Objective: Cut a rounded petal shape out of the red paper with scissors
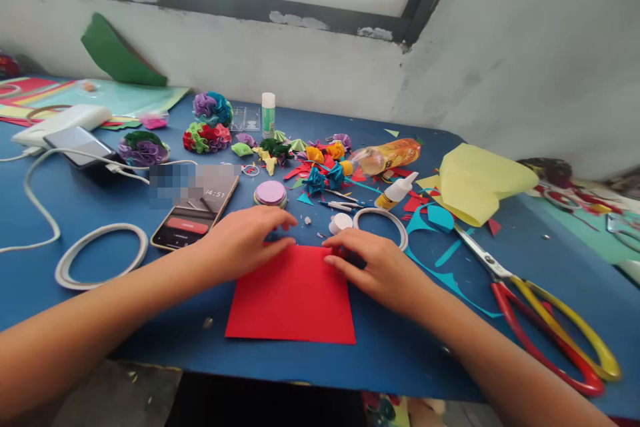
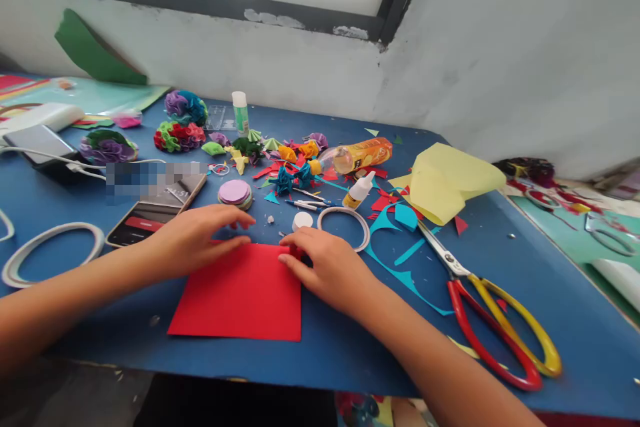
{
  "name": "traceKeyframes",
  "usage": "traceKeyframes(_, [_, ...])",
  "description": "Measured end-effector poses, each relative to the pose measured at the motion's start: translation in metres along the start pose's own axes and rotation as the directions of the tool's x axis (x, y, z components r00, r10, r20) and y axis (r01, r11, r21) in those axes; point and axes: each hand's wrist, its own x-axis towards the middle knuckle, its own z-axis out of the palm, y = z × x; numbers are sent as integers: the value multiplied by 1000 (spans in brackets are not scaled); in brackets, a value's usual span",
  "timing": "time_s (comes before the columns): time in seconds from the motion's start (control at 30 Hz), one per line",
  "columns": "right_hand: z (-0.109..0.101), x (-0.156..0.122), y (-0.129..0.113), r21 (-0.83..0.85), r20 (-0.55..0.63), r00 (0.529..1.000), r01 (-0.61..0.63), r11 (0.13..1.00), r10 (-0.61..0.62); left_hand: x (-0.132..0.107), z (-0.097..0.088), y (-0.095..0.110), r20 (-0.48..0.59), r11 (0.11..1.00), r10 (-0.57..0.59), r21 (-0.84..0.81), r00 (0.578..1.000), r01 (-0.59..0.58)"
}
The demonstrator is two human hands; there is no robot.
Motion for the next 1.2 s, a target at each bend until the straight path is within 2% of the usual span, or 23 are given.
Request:
traceKeyframes(0.17, [1, -2, 4, 6, 50, 999, 0, 1000, 0, -4, -2, 4, 199, 1000, -5, -11, 980, 8])
traceKeyframes(0.33, [2, -1, 1, 57, 97, 995, 15, 998, -20, -4, -1, 7, 266, 995, -41, -74, 963, 63])
traceKeyframes(0.43, [0, 0, -1, 108, 93, 996, -11, 994, 0, -3, -4, 11, 268, 988, -52, -125, 962, 88])
traceKeyframes(0.57, [-8, -2, -3, 199, 75, 993, -99, 975, 86, -2, -11, 14, 257, 974, -61, -197, 965, 114])
traceKeyframes(0.7, [-14, -3, -3, 340, 125, 986, -146, 929, 109, -3, -15, 15, 243, 959, -49, -258, 969, 114])
traceKeyframes(0.87, [-16, -4, 3, 530, 168, 980, -180, 829, 105, -5, -17, 16, 175, 936, -32, -341, 984, 91])
traceKeyframes(1.03, [-20, -6, 4, 686, 210, 968, -244, 686, 134, -6, -18, 17, 15, 883, -132, -453, 991, 124])
traceKeyframes(1.1, [-21, -5, 5, 723, 174, 962, -270, 636, 210, -6, -18, 17, 10, 838, -151, -529, 988, 134])
traceKeyframes(1.2, [-20, -3, 8, 751, 45, 952, -232, 618, 303, -6, -16, 16, 81, 749, -120, -647, 989, 144])
